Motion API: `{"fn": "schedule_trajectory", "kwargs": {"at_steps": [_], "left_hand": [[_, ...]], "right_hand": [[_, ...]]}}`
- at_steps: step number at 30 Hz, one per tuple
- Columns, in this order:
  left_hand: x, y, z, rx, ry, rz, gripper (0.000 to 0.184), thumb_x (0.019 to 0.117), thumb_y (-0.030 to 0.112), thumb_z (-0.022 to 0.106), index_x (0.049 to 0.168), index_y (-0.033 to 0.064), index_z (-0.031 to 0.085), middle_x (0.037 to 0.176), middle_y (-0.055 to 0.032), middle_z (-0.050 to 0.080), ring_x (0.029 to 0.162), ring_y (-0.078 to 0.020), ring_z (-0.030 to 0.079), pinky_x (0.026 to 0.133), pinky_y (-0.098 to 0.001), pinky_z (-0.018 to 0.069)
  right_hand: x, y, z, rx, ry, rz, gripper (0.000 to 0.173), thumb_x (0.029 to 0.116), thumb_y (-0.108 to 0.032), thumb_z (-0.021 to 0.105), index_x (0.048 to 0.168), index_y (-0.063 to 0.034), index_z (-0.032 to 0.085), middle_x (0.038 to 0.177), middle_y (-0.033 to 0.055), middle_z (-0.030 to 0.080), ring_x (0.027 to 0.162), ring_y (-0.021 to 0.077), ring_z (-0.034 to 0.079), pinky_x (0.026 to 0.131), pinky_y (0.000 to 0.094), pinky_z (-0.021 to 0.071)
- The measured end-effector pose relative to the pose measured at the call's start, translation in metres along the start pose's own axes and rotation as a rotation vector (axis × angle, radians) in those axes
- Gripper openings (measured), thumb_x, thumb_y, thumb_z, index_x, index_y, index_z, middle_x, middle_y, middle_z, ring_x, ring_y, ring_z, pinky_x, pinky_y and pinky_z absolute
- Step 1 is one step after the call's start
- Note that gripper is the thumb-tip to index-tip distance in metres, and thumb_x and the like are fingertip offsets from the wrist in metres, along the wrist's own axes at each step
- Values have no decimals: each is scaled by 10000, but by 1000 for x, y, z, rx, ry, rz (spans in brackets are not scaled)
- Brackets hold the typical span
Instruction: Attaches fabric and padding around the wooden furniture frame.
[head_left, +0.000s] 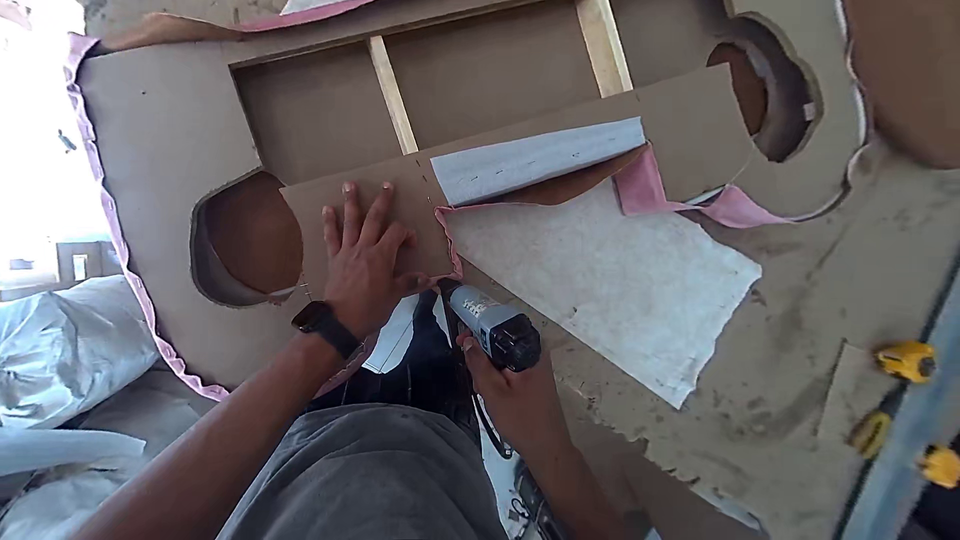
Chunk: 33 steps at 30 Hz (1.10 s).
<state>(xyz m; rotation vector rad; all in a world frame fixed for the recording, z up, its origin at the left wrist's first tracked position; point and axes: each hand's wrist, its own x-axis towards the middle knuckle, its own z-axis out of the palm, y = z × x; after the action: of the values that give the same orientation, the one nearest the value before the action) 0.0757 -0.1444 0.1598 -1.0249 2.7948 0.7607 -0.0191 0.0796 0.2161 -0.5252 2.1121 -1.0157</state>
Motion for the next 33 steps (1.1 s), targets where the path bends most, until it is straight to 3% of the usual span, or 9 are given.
{"fn": "schedule_trajectory", "kwargs": {"at_steps": [4,8,12,20,27,31,33], "left_hand": [[2,-3,2,21,-14,12,522,828,686,703,1225,354,636,1750,59,10,1587,-347,-157,1229,-676,-85],[1,-3,4,10,-4,15,513,836,676,706,1221,343,640,1750,51,0,1584,-357,-167,1223,-690,-88],[3,-1,2,3,5,7,501,831,660,721,1200,330,644,1751,43,18,1583,-374,-156,1220,-694,-84],[3,0,1,13,-13,4,497,833,655,716,1202,333,627,1751,41,4,1583,-374,-157,1207,-708,-91],[4,2,1,11,-8,0,456,857,632,699,1191,328,631,1750,31,22,1583,-380,-147,1203,-714,-89],[6,-14,-11,-24,-27,85,366,944,565,621,1209,313,644,1738,38,130,1601,-346,-53,1240,-673,-3],[3,-30,-23,-47,-48,184,571,889,665,634,1340,316,606,1729,18,176,1606,-319,-7,1269,-623,42]], "right_hand": [[-3,-13,9,-169,30,39,338,921,-354,677,1239,-240,662,769,-102,678,629,37,644,571,281,582],[-3,-23,10,-245,23,100,287,929,-387,672,1182,-252,669,652,-90,609,531,58,584,490,302,529],[-8,-19,13,-146,23,57,217,935,-353,667,1120,-243,699,747,-84,682,585,70,649,526,305,591],[-21,-15,32,-126,60,47,429,918,-349,691,1336,-260,644,845,-98,708,659,35,658,588,286,599],[-18,-17,37,-195,61,73,475,918,-377,687,1376,-269,614,803,-102,687,641,18,639,572,276,577],[-16,-27,36,-230,34,118,429,912,-350,689,1332,-301,624,798,-92,688,639,39,648,568,310,580],[-15,-28,33,-236,18,131,435,918,-370,690,1342,-301,620,802,-91,690,646,46,650,580,323,582]]}}
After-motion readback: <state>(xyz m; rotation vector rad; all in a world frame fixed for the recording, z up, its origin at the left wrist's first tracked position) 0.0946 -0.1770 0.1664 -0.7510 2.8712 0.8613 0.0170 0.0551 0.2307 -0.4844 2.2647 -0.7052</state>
